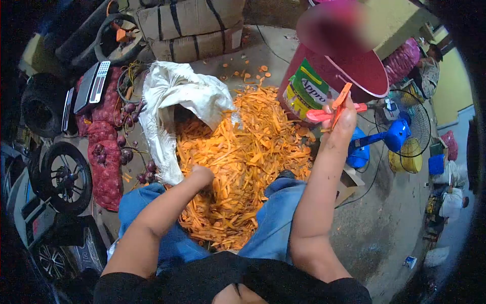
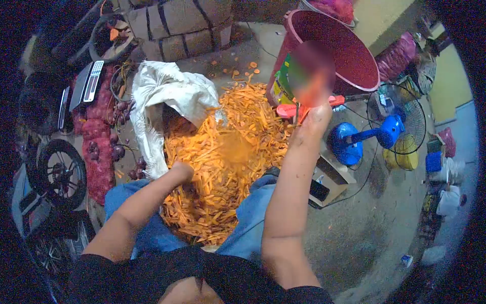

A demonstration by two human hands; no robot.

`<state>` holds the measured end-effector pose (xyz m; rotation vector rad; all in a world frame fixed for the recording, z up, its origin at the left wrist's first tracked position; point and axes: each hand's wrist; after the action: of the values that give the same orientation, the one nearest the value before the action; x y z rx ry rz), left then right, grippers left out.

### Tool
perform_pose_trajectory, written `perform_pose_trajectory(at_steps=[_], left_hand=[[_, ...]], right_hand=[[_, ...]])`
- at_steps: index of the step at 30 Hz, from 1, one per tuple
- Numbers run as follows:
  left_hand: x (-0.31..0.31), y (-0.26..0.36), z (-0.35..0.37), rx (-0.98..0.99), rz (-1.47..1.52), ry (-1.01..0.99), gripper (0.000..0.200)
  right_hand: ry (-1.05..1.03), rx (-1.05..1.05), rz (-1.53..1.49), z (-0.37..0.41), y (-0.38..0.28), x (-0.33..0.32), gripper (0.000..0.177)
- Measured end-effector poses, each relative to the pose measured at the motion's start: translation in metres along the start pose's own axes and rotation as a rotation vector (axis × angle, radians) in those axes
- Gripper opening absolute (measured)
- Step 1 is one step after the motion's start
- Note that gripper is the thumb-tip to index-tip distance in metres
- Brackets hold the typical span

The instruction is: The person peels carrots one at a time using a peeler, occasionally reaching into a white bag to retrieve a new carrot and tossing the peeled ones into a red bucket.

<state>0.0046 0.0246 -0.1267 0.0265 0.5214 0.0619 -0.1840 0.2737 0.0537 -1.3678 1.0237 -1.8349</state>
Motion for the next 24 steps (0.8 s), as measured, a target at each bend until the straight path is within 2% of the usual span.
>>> perform_pose_trajectory(at_steps=[3, 4, 5, 6, 7, 8, 9, 10, 12, 13, 14, 16, 17, 19, 20, 21, 22, 23, 24], left_hand=[[-0.067, 0.024, 0.016, 0.101, -0.199, -0.028, 0.03], [-0.086, 0.03, -0.006, 0.069, -0.109, 0.143, 0.028], [-0.124, 0.042, 0.018, 0.278, -0.291, 0.306, 0.02], [-0.164, 0.063, 0.034, 0.333, -0.284, 0.523, 0.011], [-0.202, 0.079, 0.035, 0.529, -0.293, 0.787, 0.015], [-0.242, 0.1, 0.053, 0.648, -0.461, 1.095, 0.024], [-0.275, 0.116, 0.072, 0.869, -0.487, 1.526, 0.026], [-0.306, 0.132, 0.087, 1.005, -0.454, 1.877, 0.02], [-0.345, 0.149, 0.127, 0.954, -0.41, 2.006, 0.022], [-0.339, 0.146, 0.155, 0.896, -0.307, 1.971, 0.02], [-0.335, 0.136, 0.155, 0.886, -0.3, 1.967, 0.02], [-0.329, 0.122, 0.151, 0.902, -0.27, 2.002, 0.017], [-0.334, 0.11, 0.125, 1.072, -0.19, 1.976, 0.018], [-0.295, 0.062, 0.087, 0.925, -0.2, 1.848, 0.019], [-0.264, 0.036, 0.068, 0.714, -0.106, 1.59, 0.022], [-0.234, 0.005, 0.039, 0.659, 0.108, 1.435, 0.027], [-0.197, -0.024, 0.022, 0.45, 0.322, 1.195, 0.028], [-0.163, -0.058, 0.0, 0.297, 0.428, 0.941, 0.024], [-0.124, -0.096, -0.033, 0.178, 0.532, 0.808, 0.022]], right_hand=[[-0.06, -0.015, -0.002, 0.006, -0.01, -0.01, 0.019], [-0.118, -0.023, 0.005, 0.009, -0.013, -0.011, 0.018], [-0.07, -0.014, -0.024, 0.008, -0.014, -0.009, 0.017], [-0.067, -0.014, -0.026, 0.01, -0.016, -0.007, 0.017], [-0.044, -0.033, -0.027, 0.013, -0.017, -0.003, 0.017], [-0.024, -0.054, -0.03, 0.014, -0.018, 0.0, 0.017], [-0.027, -0.055, -0.029, 0.013, -0.017, 0.0, 0.017], [-0.003, -0.048, -0.035, 0.01, -0.015, -0.001, 0.017], [0.019, -0.036, -0.038, 0.007, -0.015, -0.004, 0.017], [-0.049, -0.043, -0.003, 0.007, -0.015, -0.008, 0.017], [-0.118, -0.048, 0.032, 0.007, -0.014, -0.011, 0.017], [-0.127, -0.041, 0.015, 0.004, -0.014, -0.009, 0.018], [-0.148, -0.007, 0.056, 0.007, -0.017, -0.009, 0.019], [-0.138, 0.047, 0.103, 0.008, -0.016, -0.006, 0.022], [-0.143, 0.058, 0.105, 0.011, -0.013, -0.002, 0.022], [-0.069, 0.058, 0.129, 0.013, -0.011, 0.002, 0.022], [0.006, 0.055, 0.154, 0.014, -0.009, 0.006, 0.022], [-0.015, 0.094, 0.132, 0.011, -0.007, 0.005, 0.022], [-0.017, 0.1, 0.14, 0.004, 0.0, 0.002, 0.022]])
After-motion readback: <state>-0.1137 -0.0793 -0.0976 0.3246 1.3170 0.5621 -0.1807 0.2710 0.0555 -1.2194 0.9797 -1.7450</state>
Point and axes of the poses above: each hand's wrist, its own z-axis away from the middle knuckle, its own x-axis out of the palm, y = z × x, and after that the axes turned 13 degrees about z, right-handed
